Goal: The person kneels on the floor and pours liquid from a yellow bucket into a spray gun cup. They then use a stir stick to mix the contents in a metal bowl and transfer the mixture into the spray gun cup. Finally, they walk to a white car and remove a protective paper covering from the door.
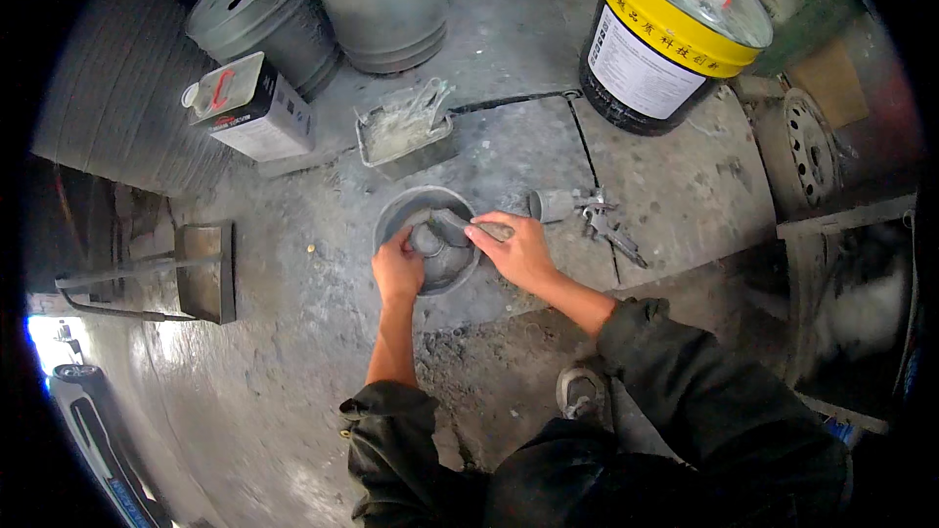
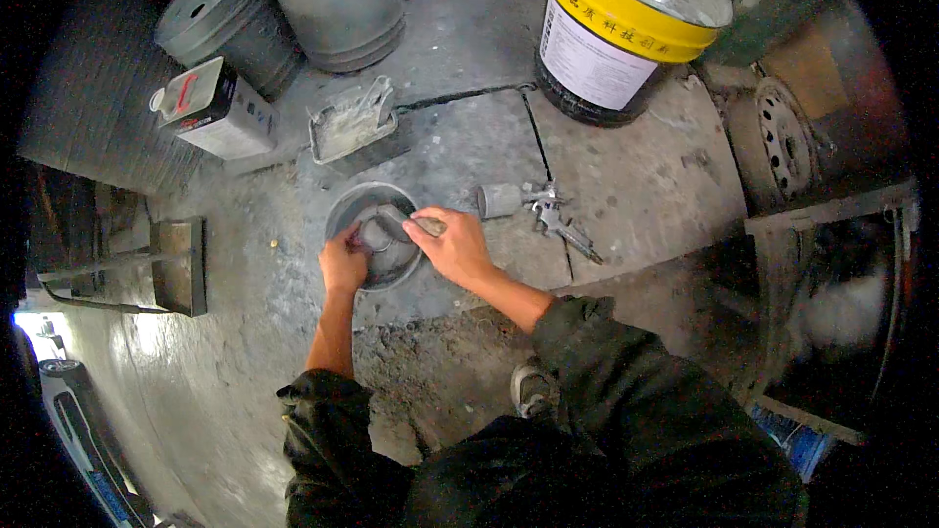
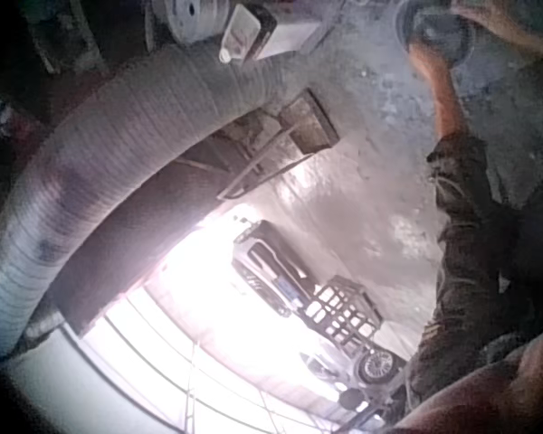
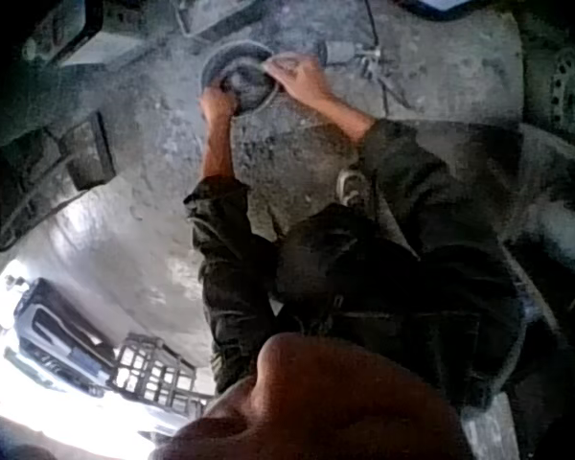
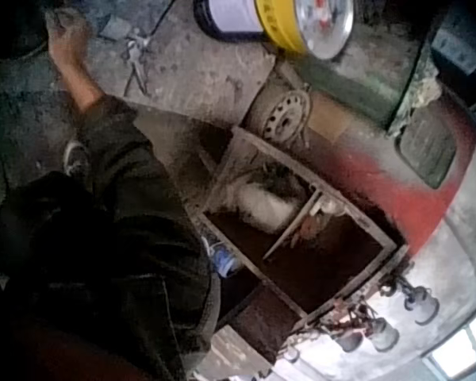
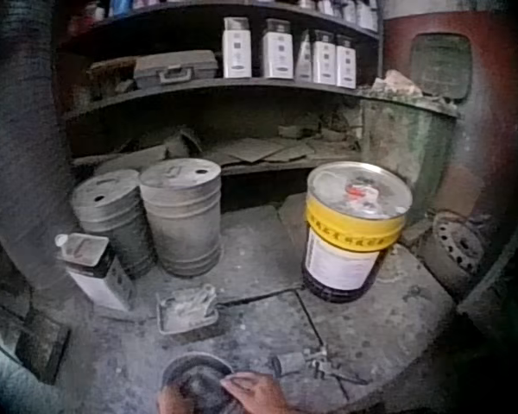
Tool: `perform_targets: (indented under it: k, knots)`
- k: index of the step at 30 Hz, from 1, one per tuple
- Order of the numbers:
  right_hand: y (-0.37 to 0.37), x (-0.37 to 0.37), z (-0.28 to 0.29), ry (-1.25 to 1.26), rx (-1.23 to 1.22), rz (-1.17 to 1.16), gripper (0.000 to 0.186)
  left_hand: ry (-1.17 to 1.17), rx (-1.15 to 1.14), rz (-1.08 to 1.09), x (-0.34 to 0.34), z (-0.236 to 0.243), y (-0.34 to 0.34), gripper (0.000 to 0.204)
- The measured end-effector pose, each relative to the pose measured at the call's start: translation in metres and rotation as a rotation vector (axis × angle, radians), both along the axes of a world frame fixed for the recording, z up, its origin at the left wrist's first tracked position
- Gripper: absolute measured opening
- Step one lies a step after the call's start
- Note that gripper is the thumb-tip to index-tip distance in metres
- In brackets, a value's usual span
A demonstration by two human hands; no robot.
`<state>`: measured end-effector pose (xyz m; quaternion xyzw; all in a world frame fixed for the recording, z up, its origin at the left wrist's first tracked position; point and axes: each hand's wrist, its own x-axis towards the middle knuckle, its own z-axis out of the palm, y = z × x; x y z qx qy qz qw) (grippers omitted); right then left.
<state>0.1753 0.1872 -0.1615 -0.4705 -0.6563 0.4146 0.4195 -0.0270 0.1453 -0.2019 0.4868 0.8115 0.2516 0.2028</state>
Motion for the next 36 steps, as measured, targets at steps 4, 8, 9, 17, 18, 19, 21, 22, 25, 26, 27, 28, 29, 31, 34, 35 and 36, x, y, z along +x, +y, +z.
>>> perform_targets:
  k: [4, 8, 9, 17, 18, 19, 21, 22, 25, 26, 27, 28, 29, 31, 34, 35, 36]
  knots:
    - [-0.011, 0.004, 0.009, -0.060, -0.112, 0.128, 0.027, -0.123, 0.010, 0.076, 0.003, 0.009, -0.001, 0.039]
    - [-0.008, 0.005, 0.009, -0.123, 0.032, 0.211, 0.026, -0.086, 0.002, 0.113, 0.001, 0.010, 0.003, 0.036]
    - [-0.005, 0.007, 0.009, -0.204, 0.137, 0.211, 0.025, -0.053, -0.033, 0.063, 0.000, 0.010, 0.005, 0.037]
    - [-0.003, 0.007, 0.004, -0.206, 0.053, 0.255, 0.026, 0.091, 0.146, -0.145, 0.008, -0.005, 0.002, 0.054]
    - [0.002, 0.009, 0.003, -0.141, -0.104, 0.265, 0.026, 0.004, 0.110, -0.087, 0.009, 0.000, 0.004, 0.052]
    - [0.005, 0.008, 0.003, -0.071, -0.262, 0.279, 0.027, -0.078, 0.071, -0.023, 0.008, 0.007, 0.005, 0.051]
    - [0.006, 0.008, 0.004, -0.156, -0.126, 0.291, 0.027, -0.156, 0.012, 0.016, 0.001, 0.008, 0.005, 0.050]
    - [0.007, 0.008, 0.005, -0.199, -0.056, 0.298, 0.027, -0.153, -0.006, -0.007, -0.004, 0.006, 0.004, 0.051]
    - [0.011, 0.008, 0.010, -0.306, 0.356, 0.289, 0.026, -0.140, -0.008, -0.039, -0.005, 0.002, 0.006, 0.044]
    - [0.010, 0.009, 0.014, -0.344, 0.342, 0.326, 0.026, -0.136, 0.002, -0.042, -0.004, 0.004, 0.007, 0.040]
    - [0.008, 0.009, 0.017, -0.382, 0.328, 0.364, 0.026, -0.110, 0.019, -0.037, -0.003, 0.002, 0.008, 0.040]
    - [0.006, 0.009, 0.020, -0.417, 0.314, 0.401, 0.026, -0.083, 0.036, -0.032, -0.004, -0.001, 0.006, 0.040]
    - [0.006, 0.009, 0.021, -0.386, 0.239, 0.405, 0.026, -0.055, 0.053, -0.027, -0.005, -0.003, 0.005, 0.040]
    - [0.009, 0.006, 0.022, -0.324, 0.087, 0.408, 0.026, 0.042, 0.078, -0.056, -0.008, -0.007, 0.004, 0.043]
    - [0.011, 0.004, 0.013, 0.042, -0.198, 0.276, 0.026, 0.055, 0.004, -0.084, -0.007, -0.003, 0.001, 0.045]
    - [0.013, 0.003, 0.004, 0.173, -0.096, 0.173, 0.025, 0.036, -0.037, -0.090, -0.004, -0.001, 0.002, 0.045]
    - [0.013, 0.007, -0.002, 0.101, -0.059, 0.138, 0.025, -0.004, -0.018, -0.083, -0.002, -0.001, 0.003, 0.045]
